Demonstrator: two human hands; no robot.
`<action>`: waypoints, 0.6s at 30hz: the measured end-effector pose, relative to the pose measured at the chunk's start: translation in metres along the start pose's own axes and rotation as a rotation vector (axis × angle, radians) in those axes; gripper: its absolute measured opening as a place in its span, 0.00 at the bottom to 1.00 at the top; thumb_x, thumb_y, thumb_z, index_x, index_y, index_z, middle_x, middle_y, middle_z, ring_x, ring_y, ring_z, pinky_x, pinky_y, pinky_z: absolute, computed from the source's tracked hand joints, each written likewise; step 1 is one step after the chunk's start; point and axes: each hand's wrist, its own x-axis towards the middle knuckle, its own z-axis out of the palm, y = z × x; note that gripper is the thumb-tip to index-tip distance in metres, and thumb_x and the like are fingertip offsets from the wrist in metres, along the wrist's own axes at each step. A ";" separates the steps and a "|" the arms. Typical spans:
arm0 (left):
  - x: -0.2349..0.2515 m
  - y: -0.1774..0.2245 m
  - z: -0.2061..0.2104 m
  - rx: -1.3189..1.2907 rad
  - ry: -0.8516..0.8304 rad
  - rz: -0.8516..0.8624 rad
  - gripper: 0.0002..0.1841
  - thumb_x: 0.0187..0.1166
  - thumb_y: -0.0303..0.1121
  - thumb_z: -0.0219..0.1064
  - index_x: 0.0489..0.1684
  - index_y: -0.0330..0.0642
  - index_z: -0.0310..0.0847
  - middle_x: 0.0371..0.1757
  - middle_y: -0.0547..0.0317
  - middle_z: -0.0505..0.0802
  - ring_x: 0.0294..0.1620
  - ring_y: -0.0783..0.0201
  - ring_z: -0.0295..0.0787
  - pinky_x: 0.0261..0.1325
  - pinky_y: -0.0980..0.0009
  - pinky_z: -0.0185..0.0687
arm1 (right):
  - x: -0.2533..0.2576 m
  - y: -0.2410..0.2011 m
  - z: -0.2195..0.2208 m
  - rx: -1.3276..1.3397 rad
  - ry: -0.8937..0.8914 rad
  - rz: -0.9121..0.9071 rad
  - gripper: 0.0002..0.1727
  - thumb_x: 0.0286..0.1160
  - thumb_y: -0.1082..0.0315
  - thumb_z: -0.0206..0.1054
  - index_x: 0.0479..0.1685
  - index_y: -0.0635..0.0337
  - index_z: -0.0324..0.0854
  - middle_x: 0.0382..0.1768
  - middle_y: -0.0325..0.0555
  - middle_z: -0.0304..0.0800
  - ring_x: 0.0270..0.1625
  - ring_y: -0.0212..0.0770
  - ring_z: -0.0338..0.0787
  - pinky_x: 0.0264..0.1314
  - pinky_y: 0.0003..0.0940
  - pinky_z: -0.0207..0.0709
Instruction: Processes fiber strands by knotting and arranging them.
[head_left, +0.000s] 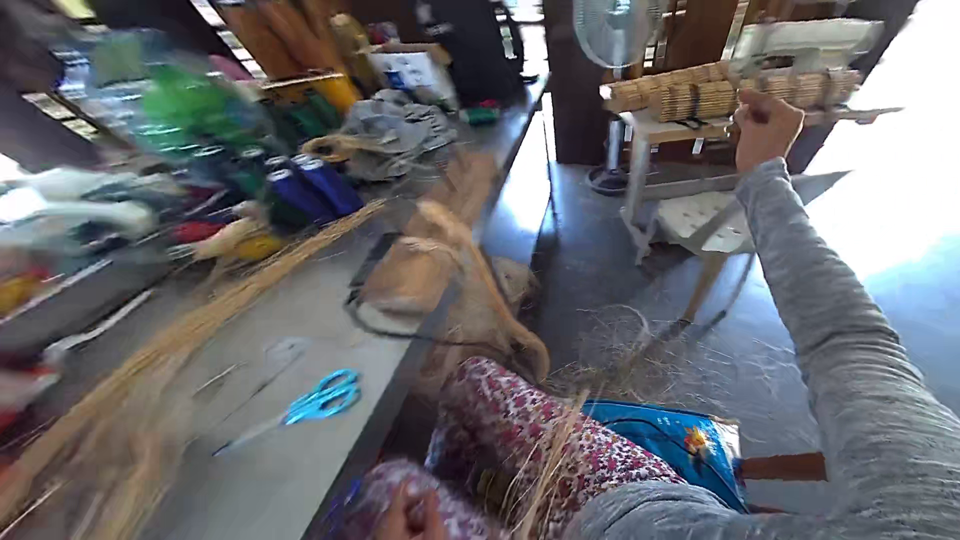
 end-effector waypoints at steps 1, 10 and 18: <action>-0.003 0.006 0.001 0.005 0.035 -0.015 0.24 0.80 0.29 0.69 0.69 0.19 0.78 0.44 0.29 0.93 0.35 0.45 0.92 0.44 0.49 0.88 | -0.018 -0.018 0.033 0.093 -0.089 -0.042 0.19 0.83 0.70 0.60 0.67 0.63 0.86 0.49 0.54 0.93 0.46 0.37 0.91 0.57 0.34 0.85; -0.011 -0.007 0.009 0.131 0.263 0.029 0.17 0.73 0.29 0.66 0.52 0.23 0.89 0.31 0.41 0.92 0.22 0.53 0.86 0.28 0.57 0.82 | -0.176 -0.177 0.221 0.446 -0.640 -0.216 0.11 0.78 0.76 0.68 0.53 0.72 0.89 0.49 0.58 0.94 0.47 0.43 0.95 0.59 0.39 0.89; -0.013 -0.014 0.012 0.136 0.340 0.021 0.15 0.73 0.31 0.64 0.43 0.27 0.92 0.29 0.43 0.92 0.21 0.57 0.85 0.26 0.63 0.82 | -0.230 -0.232 0.271 0.316 -0.607 -0.525 0.11 0.78 0.76 0.64 0.48 0.70 0.92 0.49 0.61 0.95 0.53 0.55 0.94 0.64 0.49 0.83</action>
